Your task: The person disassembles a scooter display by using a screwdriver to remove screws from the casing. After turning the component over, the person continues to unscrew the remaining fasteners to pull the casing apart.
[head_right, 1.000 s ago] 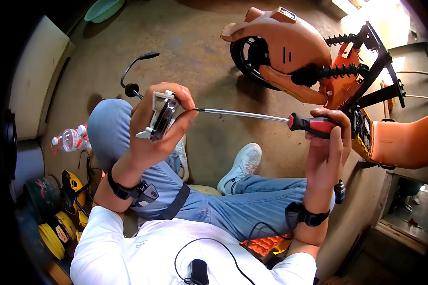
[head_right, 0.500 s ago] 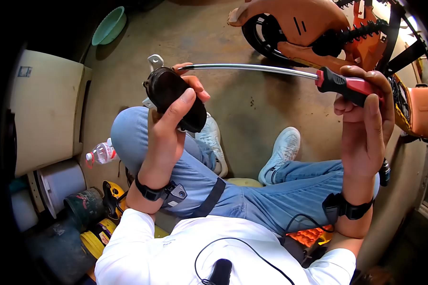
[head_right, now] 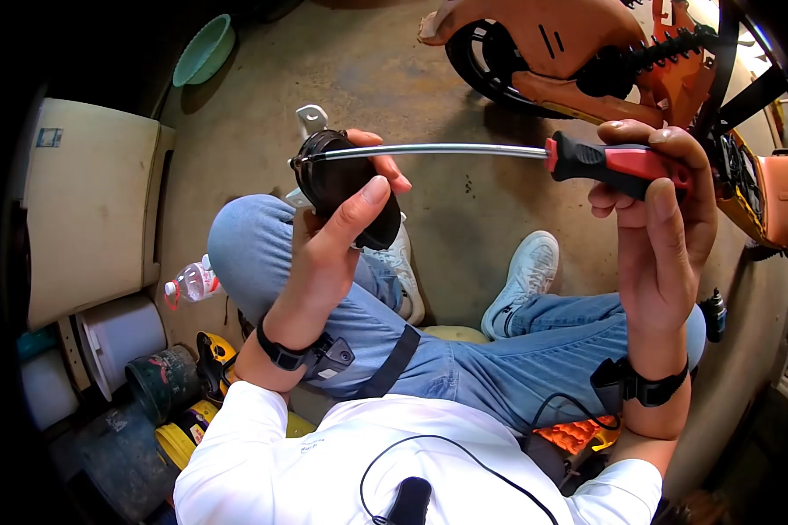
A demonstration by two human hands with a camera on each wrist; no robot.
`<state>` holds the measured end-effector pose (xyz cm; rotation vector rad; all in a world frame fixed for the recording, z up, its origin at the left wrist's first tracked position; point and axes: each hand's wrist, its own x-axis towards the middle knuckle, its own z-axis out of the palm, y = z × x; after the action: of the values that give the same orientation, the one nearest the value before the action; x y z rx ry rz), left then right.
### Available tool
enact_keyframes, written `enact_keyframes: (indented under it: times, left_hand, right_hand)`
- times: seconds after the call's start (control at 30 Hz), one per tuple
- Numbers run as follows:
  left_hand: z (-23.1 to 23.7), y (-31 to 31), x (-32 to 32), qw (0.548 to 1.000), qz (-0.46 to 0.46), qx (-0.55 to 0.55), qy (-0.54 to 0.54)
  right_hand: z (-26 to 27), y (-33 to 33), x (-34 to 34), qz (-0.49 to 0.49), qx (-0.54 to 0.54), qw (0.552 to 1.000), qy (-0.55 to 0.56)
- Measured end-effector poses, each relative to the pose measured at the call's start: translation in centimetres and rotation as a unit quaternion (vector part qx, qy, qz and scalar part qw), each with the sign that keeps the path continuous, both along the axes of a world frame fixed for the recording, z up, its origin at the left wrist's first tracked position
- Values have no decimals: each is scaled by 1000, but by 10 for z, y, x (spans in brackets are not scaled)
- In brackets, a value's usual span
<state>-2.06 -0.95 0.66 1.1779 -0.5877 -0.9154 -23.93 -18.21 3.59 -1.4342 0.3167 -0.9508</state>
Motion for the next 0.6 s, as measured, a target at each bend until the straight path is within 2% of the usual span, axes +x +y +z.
enact_keyframes:
  times: [0.43,0.5,0.6]
  left_hand:
    - [0,1,-3,1000,-4,-12,2]
    - [0,0,-4,1000,-2,-8,2]
    - [1,-2,-5,998,37,2,-48]
  right_hand:
    - [-1,1,4,10,3,1000,5]
    - [1,5,9,-14,2,1000,4]
    - [-1,2,6,-11,-34,999,31]
